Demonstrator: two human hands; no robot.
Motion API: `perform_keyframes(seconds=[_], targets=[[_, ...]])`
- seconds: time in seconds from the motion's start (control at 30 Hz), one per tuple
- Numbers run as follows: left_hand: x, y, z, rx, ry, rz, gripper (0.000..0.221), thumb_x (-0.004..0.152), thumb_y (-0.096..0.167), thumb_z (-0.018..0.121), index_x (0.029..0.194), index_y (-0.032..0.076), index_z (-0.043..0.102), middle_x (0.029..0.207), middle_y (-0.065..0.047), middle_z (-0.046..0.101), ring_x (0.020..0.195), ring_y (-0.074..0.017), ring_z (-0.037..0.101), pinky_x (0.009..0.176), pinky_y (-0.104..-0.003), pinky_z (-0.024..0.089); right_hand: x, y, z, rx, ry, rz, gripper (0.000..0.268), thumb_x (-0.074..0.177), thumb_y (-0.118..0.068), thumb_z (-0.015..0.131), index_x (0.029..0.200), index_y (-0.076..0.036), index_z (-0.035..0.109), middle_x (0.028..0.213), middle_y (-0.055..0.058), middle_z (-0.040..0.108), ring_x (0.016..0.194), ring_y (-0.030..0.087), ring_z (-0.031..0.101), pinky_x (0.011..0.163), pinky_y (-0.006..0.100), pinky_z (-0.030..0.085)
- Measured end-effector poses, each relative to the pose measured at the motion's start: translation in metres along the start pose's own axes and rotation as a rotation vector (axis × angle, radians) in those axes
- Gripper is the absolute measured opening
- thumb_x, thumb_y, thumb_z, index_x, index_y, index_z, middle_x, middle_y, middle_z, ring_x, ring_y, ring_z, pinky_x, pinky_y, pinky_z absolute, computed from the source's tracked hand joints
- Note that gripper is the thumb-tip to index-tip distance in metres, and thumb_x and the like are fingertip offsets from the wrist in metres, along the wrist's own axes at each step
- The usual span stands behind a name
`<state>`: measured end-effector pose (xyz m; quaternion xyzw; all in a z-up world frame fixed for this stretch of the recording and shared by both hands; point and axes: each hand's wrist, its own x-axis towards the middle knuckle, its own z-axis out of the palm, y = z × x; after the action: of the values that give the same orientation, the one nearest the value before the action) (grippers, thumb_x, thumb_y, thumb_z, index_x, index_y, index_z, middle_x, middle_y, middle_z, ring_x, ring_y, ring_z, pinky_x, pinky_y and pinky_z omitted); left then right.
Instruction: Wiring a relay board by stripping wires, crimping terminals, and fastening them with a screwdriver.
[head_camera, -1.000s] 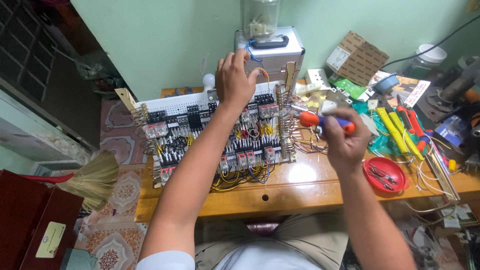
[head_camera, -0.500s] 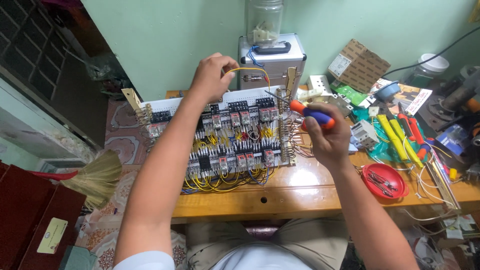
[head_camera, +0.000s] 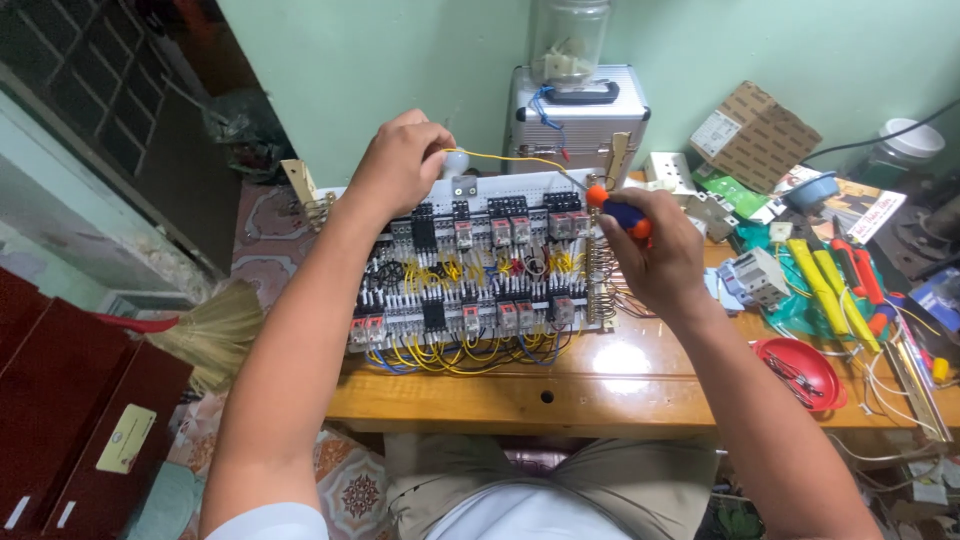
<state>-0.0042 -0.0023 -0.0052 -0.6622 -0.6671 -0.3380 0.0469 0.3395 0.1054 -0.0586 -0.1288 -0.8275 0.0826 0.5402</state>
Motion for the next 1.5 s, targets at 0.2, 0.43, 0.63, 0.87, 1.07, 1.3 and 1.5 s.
perform_keyframes(seconds=[0.2,0.43,0.63,0.87,1.07,1.3,1.5], targets=[[-0.014,-0.012,-0.004,0.244,-0.149,-0.053,0.011,0.093,0.009,0.067,0.101,0.007,0.075,0.091,-0.012,0.063,0.085,-0.0345,0.071,0.075,-0.047,0.059,-0.003,0.002,-0.001,0.010,-0.009,0.017,0.022,0.102,-0.013,0.077,0.120,-0.001,0.072,0.091,0.019,0.066,0.066,0.034,0.063,0.055,0.038,0.050],[-0.029,-0.020,-0.013,0.267,-0.128,-0.154,0.009,0.090,0.012,0.072,0.096,0.012,0.079,0.086,-0.010,0.069,0.085,-0.0325,0.072,0.079,-0.044,0.057,-0.006,0.005,0.000,0.004,-0.018,0.003,0.024,0.100,-0.011,0.078,0.121,0.000,0.071,0.093,0.021,0.065,0.069,0.037,0.065,0.052,0.038,0.050],[-0.034,-0.024,0.003,-0.327,0.140,-0.368,0.012,0.091,0.012,0.072,0.102,0.007,0.076,0.076,-0.007,0.069,0.065,-0.0176,0.071,0.063,-0.029,0.060,-0.004,0.002,-0.002,0.034,-0.014,0.032,0.023,0.101,-0.010,0.077,0.120,0.002,0.071,0.093,0.023,0.066,0.070,0.040,0.065,0.049,0.039,0.049],[-0.039,-0.028,0.019,-0.853,0.280,-0.470,0.019,0.095,0.001,0.069,0.110,-0.011,0.068,0.083,-0.015,0.064,0.062,-0.0151,0.074,0.055,-0.021,0.067,-0.006,0.008,-0.002,0.011,0.004,0.032,0.023,0.101,-0.013,0.079,0.118,0.001,0.072,0.096,0.024,0.068,0.071,0.040,0.065,0.051,0.039,0.049],[-0.042,-0.010,0.007,-0.677,0.126,-0.448,0.015,0.089,-0.005,0.071,0.104,-0.008,0.072,0.078,-0.017,0.067,0.056,-0.0147,0.070,0.049,-0.021,0.064,-0.002,0.003,-0.004,0.030,-0.012,0.048,0.021,0.102,-0.012,0.077,0.118,0.001,0.072,0.096,0.022,0.068,0.068,0.036,0.064,0.050,0.037,0.049],[-0.032,-0.013,0.007,-0.485,0.076,-0.383,0.010,0.086,-0.003,0.075,0.096,0.000,0.077,0.074,-0.013,0.072,0.049,-0.0130,0.068,0.043,-0.020,0.061,-0.004,0.007,-0.005,-0.021,-0.013,0.027,0.024,0.102,-0.016,0.078,0.119,0.000,0.072,0.098,0.022,0.069,0.070,0.039,0.066,0.050,0.039,0.049],[-0.034,-0.012,0.007,-0.506,0.097,-0.368,0.011,0.087,-0.003,0.075,0.097,0.002,0.077,0.075,-0.013,0.072,0.052,-0.0123,0.068,0.047,-0.020,0.062,-0.007,0.012,-0.004,0.000,-0.013,0.044,0.024,0.104,-0.017,0.077,0.121,0.000,0.072,0.100,0.021,0.070,0.070,0.037,0.064,0.053,0.038,0.049]])
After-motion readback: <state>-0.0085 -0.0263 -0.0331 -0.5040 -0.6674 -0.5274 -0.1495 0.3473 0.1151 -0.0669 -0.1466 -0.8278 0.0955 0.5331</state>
